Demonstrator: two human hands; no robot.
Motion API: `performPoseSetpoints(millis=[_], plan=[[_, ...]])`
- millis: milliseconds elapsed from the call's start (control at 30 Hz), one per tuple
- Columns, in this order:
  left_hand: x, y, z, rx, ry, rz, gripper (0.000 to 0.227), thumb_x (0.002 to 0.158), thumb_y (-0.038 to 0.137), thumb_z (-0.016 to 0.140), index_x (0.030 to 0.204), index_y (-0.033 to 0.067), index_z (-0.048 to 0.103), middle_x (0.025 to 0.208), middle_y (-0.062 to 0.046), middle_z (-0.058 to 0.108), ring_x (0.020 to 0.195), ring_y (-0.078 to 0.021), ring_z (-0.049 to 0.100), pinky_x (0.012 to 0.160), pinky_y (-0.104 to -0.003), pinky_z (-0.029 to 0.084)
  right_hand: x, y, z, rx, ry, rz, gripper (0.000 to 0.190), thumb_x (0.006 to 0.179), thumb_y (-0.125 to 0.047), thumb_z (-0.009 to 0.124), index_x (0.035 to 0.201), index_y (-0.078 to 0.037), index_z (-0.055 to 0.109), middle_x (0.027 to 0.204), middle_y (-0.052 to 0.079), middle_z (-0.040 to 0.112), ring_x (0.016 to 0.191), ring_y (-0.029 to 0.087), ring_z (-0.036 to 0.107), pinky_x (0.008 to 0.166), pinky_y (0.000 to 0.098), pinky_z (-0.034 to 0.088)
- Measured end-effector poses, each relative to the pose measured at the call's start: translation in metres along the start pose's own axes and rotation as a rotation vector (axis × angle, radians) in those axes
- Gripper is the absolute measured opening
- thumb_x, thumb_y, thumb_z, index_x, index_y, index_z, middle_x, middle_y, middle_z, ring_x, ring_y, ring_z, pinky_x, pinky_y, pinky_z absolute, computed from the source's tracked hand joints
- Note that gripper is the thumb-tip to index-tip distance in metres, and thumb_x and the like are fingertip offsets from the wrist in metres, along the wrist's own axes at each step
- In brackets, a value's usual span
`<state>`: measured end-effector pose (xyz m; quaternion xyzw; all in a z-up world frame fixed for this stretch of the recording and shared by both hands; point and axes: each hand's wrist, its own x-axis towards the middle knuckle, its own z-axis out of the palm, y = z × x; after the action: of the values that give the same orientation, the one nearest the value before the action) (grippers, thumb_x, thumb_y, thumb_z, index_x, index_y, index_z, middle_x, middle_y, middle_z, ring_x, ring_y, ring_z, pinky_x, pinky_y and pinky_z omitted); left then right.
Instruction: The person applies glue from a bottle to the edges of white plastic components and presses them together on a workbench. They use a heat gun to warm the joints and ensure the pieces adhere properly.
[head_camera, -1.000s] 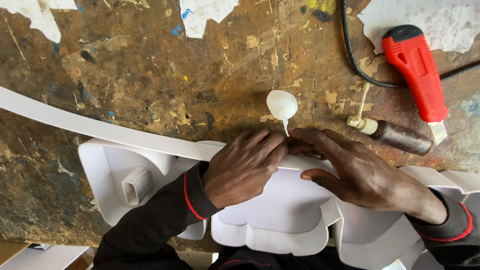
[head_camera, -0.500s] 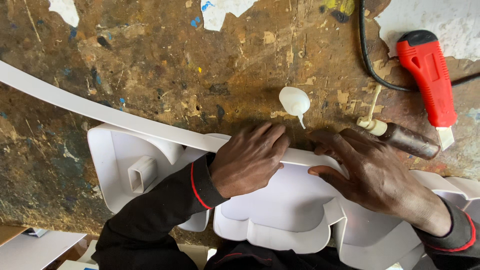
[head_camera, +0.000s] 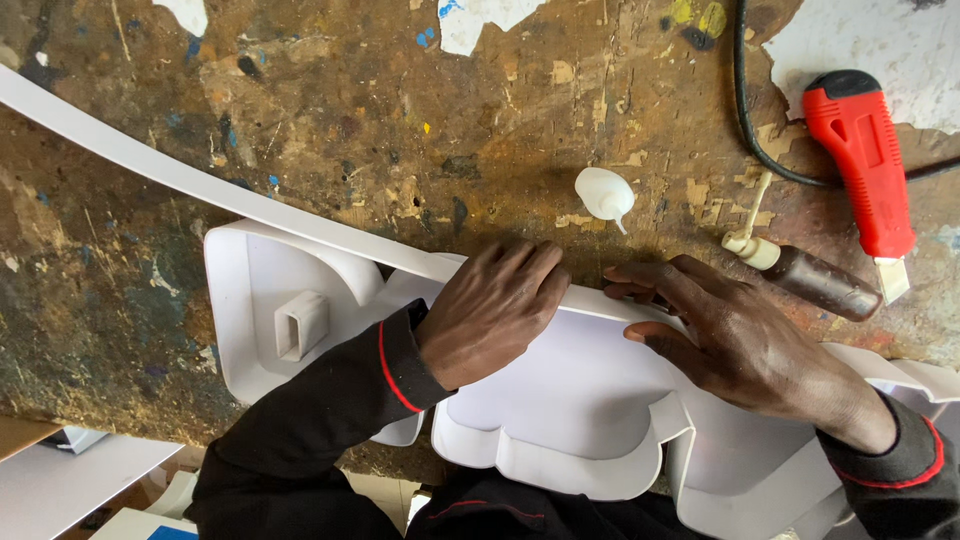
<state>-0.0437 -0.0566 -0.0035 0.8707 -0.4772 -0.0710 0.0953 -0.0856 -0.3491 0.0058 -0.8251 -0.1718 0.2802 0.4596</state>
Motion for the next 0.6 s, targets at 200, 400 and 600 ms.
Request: performPoseSetpoints(millis=[200,400,600], plan=[[0.001,-0.002,0.012,0.036,-0.003,0.024,0.016,0.096,0.001,0.062,0.109,0.0085,0.068,0.12,-0.011,0.066,0.098,-0.0274,0.063,0.087,-0.043,0.054,-0.001,0.001,0.001,0.029,0.008,-0.004,0.051,0.109,-0.039,0.061,0.154,-0.015,0.062,0.139,0.002,0.082,0.122,0.025,0.079,0.101,0.0419,0.062],[0.008,-0.006,0.019,-0.009,-0.085,0.064,0.041,0.079,0.007,0.071,0.12,0.0075,0.074,0.142,-0.016,0.069,0.117,-0.0312,0.068,0.089,-0.046,0.053,0.0,-0.004,0.0,0.02,-0.024,0.065,0.053,0.109,-0.043,0.061,0.156,-0.019,0.062,0.136,0.002,0.083,0.118,0.024,0.08,0.099,0.0417,0.061],[0.0,-0.007,0.026,-0.074,-0.036,0.086,0.05,0.073,0.003,0.085,0.118,0.0108,0.066,0.132,-0.008,0.065,0.116,-0.0301,0.064,0.092,-0.046,0.052,-0.001,-0.015,-0.001,0.042,0.006,-0.008,0.054,0.11,-0.041,0.059,0.157,-0.015,0.059,0.134,0.01,0.083,0.116,0.027,0.084,0.094,0.0422,0.065]])
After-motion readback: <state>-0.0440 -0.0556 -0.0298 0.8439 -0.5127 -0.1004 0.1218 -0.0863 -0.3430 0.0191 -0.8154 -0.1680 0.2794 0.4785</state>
